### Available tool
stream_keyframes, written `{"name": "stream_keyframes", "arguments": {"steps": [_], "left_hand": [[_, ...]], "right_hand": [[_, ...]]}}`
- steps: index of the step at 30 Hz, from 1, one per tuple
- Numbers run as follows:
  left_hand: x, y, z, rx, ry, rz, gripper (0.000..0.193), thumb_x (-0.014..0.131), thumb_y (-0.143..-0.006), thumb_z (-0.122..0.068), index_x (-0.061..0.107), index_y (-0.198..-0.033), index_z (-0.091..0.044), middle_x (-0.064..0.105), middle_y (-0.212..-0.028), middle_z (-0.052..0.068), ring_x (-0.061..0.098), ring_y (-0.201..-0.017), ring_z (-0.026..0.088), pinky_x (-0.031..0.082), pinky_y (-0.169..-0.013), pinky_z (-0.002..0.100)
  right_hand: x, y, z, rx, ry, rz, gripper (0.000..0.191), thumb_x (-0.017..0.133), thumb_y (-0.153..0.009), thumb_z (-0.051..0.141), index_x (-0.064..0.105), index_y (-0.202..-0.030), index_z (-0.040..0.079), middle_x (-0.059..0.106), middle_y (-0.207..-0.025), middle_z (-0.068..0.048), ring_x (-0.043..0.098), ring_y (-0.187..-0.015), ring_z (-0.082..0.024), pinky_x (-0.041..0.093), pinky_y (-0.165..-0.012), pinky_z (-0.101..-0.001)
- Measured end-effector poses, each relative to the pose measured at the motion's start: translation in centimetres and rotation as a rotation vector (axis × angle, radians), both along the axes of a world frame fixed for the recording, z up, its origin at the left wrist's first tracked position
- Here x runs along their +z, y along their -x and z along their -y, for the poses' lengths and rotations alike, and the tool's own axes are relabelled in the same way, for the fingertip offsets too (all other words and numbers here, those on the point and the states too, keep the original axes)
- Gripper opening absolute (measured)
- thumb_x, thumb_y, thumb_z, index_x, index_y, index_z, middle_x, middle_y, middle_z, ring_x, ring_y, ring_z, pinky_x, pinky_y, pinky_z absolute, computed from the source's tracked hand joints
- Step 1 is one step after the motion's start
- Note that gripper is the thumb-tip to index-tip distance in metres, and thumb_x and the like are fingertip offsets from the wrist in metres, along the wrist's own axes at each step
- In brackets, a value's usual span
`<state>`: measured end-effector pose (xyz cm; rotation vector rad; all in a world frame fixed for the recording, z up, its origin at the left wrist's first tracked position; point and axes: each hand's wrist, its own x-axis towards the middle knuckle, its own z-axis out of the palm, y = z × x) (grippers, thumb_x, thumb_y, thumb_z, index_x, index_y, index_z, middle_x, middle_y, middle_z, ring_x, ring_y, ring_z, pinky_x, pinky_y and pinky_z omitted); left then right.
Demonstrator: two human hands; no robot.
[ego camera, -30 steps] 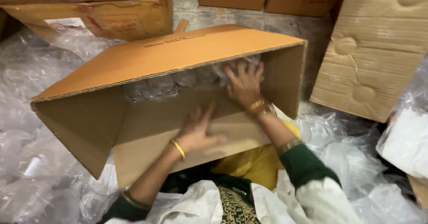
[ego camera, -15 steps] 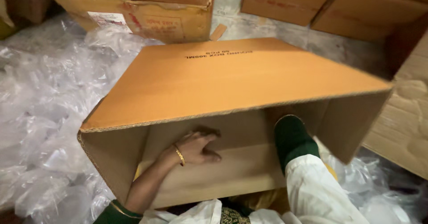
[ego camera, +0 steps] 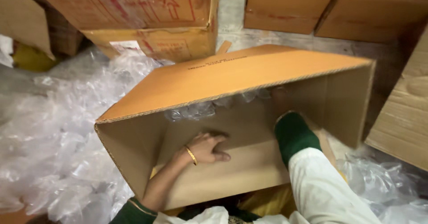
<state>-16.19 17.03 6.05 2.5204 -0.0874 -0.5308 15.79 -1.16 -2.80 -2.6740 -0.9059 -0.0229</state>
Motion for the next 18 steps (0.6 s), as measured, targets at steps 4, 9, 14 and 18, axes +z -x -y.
{"name": "stream_keyframes", "arguments": {"steps": [4, 9, 14, 18], "left_hand": [[-0.3, -0.8, -0.6, 0.059, 0.133, 0.157, 0.068, 0.07, -0.086, -0.048, 0.057, -0.142, -0.011, 0.07, -0.124, 0.018, 0.064, -0.113, 0.042, 0.048, -0.101, 0.05], [-2.3, -4.8, 2.0, 0.137, 0.228, 0.492, 0.044, 0.066, -0.096, -0.031, 0.063, -0.132, -0.006, 0.07, -0.119, 0.023, 0.069, -0.107, 0.043, 0.057, -0.092, 0.047], [-5.8, -15.8, 7.3, -0.002, 0.185, 0.744, 0.033, 0.059, -0.097, -0.016, 0.066, -0.127, -0.004, 0.069, -0.116, 0.027, 0.067, -0.104, 0.046, 0.055, -0.089, 0.051], [-8.2, -25.3, 10.5, 0.132, -0.077, 0.681, 0.031, 0.058, -0.097, -0.023, 0.068, -0.121, -0.006, 0.073, -0.108, 0.023, 0.069, -0.099, 0.043, 0.054, -0.09, 0.053]], "right_hand": [[4.6, 1.6, 1.4, 0.048, 0.02, 0.051, 0.03, 0.078, -0.081, 0.012, 0.065, -0.108, 0.011, 0.064, -0.109, -0.012, 0.061, -0.102, -0.038, 0.049, -0.098, -0.0517], [10.8, 15.4, 8.7, 0.241, -0.347, 0.274, 0.025, 0.077, -0.083, 0.009, 0.066, -0.104, 0.009, 0.067, -0.105, -0.011, 0.063, -0.099, -0.036, 0.052, -0.097, -0.0494], [10.3, 27.5, 17.4, -0.302, -0.824, 0.538, 0.031, 0.08, -0.082, 0.01, 0.058, -0.104, 0.008, 0.057, -0.106, -0.015, 0.057, -0.1, -0.036, 0.046, -0.094, -0.0429], [9.0, 25.4, 20.5, -0.503, -1.065, 0.093, 0.061, 0.087, -0.083, 0.018, 0.051, -0.128, 0.0, 0.051, -0.122, -0.021, 0.049, -0.116, -0.032, 0.041, -0.102, -0.0414]]}}
